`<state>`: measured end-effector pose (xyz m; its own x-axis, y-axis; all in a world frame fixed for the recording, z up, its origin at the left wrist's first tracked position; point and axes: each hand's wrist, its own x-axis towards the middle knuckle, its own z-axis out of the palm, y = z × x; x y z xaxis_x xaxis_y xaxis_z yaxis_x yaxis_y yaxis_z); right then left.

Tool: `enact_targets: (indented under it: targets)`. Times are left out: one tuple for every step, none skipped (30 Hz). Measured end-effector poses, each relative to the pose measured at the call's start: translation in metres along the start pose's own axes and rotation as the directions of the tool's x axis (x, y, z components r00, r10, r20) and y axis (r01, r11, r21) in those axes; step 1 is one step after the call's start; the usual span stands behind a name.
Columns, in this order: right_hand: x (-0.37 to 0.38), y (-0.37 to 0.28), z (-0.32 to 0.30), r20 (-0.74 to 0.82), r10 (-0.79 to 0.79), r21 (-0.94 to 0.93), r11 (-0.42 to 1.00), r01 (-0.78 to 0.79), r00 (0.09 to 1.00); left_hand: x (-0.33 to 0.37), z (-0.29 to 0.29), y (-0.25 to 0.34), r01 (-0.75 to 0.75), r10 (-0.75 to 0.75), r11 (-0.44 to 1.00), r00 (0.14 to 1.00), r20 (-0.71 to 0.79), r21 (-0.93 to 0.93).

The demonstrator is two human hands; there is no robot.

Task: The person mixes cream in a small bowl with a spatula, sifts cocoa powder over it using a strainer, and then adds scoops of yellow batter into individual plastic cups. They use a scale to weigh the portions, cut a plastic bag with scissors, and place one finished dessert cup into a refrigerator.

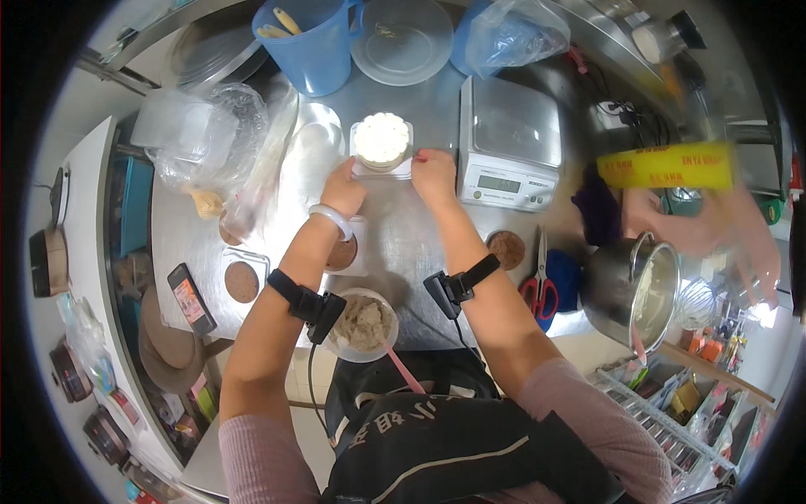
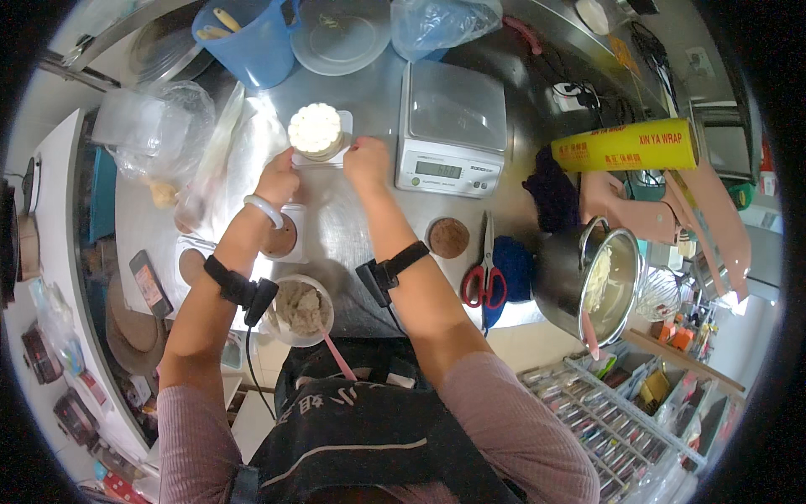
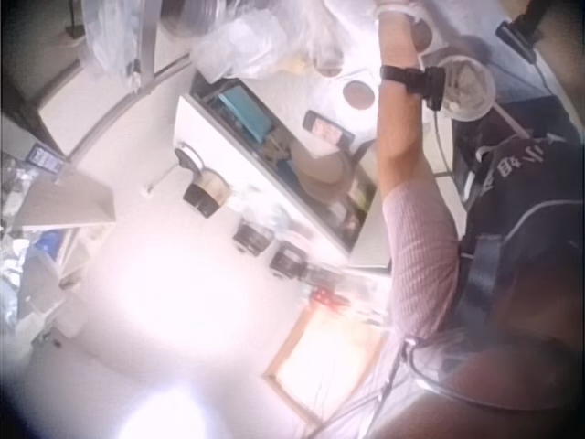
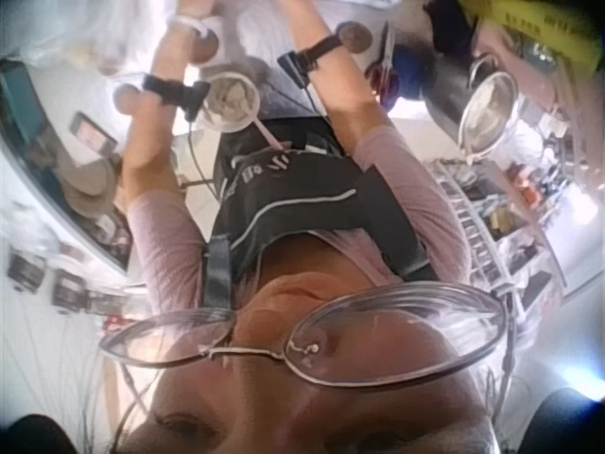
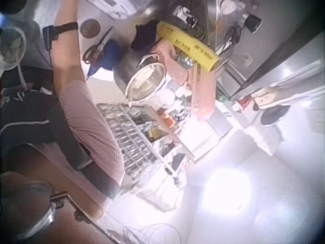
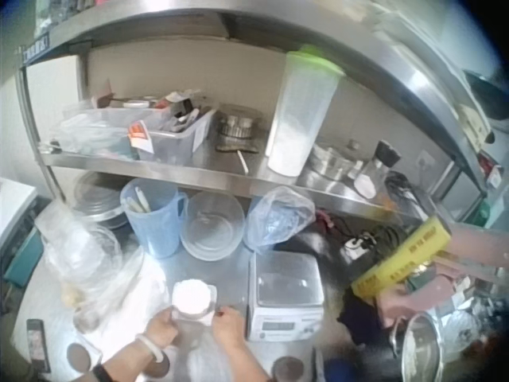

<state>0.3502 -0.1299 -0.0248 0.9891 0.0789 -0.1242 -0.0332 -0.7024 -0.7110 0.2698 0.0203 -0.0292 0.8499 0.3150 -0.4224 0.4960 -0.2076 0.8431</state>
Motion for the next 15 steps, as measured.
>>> enact_targets:
  targets:
    - [-0.003,-0.002,0.003,0.005,0.002,0.007,1.000,-0.002,1.000,0.000,-0.003,-0.008,0.005,-0.005,1.000,1.000,-0.004,0.007]
    - [-0.004,-0.004,0.007,0.055,0.016,0.104,0.994,-0.022,0.998,0.003,-0.007,-0.019,-0.047,0.044,0.997,0.998,-0.049,-0.069]
    - [-0.005,-0.007,0.012,0.107,0.024,0.199,0.979,-0.045,0.994,0.006,-0.011,-0.030,-0.102,0.088,0.985,0.991,-0.100,-0.140]
    - [0.003,0.011,0.012,0.082,0.048,0.187,0.980,-0.063,0.995,0.003,-0.002,-0.010,-0.024,0.017,0.982,0.999,-0.040,-0.189]
    - [0.010,0.022,0.014,0.103,0.083,0.233,0.967,-0.106,0.991,0.000,0.002,0.002,-0.027,0.023,0.982,0.999,-0.023,-0.189]
    - [0.015,0.034,0.014,0.123,0.117,0.278,0.949,-0.147,0.985,-0.003,0.006,0.014,0.015,-0.012,0.963,1.000,0.012,-0.268]
    - [0.012,0.028,0.016,0.133,0.114,0.283,0.948,-0.148,0.985,-0.006,0.001,0.015,0.063,-0.058,0.937,0.998,0.026,-0.343]
    - [0.009,0.022,0.017,0.180,0.124,0.265,0.949,-0.170,0.976,-0.005,-0.003,0.008,0.066,-0.063,0.938,0.998,0.019,-0.340]
    - [0.006,0.016,0.018,0.227,0.135,0.245,0.951,-0.190,0.965,-0.002,-0.006,-0.001,0.038,-0.037,0.932,0.999,0.011,-0.360]
    - [0.001,0.005,0.018,0.239,0.130,0.247,0.950,-0.190,0.962,-0.002,-0.011,-0.009,0.012,-0.013,0.925,1.000,-0.001,-0.381]
    - [-0.003,-0.002,0.014,0.245,0.178,0.262,0.934,-0.242,0.953,-0.003,-0.011,-0.006,0.015,-0.015,0.924,1.000,0.003,-0.381]
    - [-0.006,-0.007,0.011,0.253,0.224,0.276,0.916,-0.292,0.941,-0.004,-0.012,-0.004,0.064,-0.067,0.909,0.998,0.008,-0.411]
    - [-0.005,-0.005,0.011,0.248,0.228,0.275,0.915,-0.295,0.941,-0.005,-0.012,0.002,0.110,-0.114,0.891,0.993,0.019,-0.440]
    - [-0.005,-0.004,0.011,0.232,0.221,0.285,0.915,-0.284,0.947,-0.007,-0.010,0.008,0.112,-0.113,0.891,0.993,0.024,-0.439]
    - [-0.005,-0.002,0.012,0.216,0.214,0.295,0.916,-0.273,0.953,-0.010,-0.005,0.013,0.132,-0.159,0.847,0.987,-0.009,-0.515]
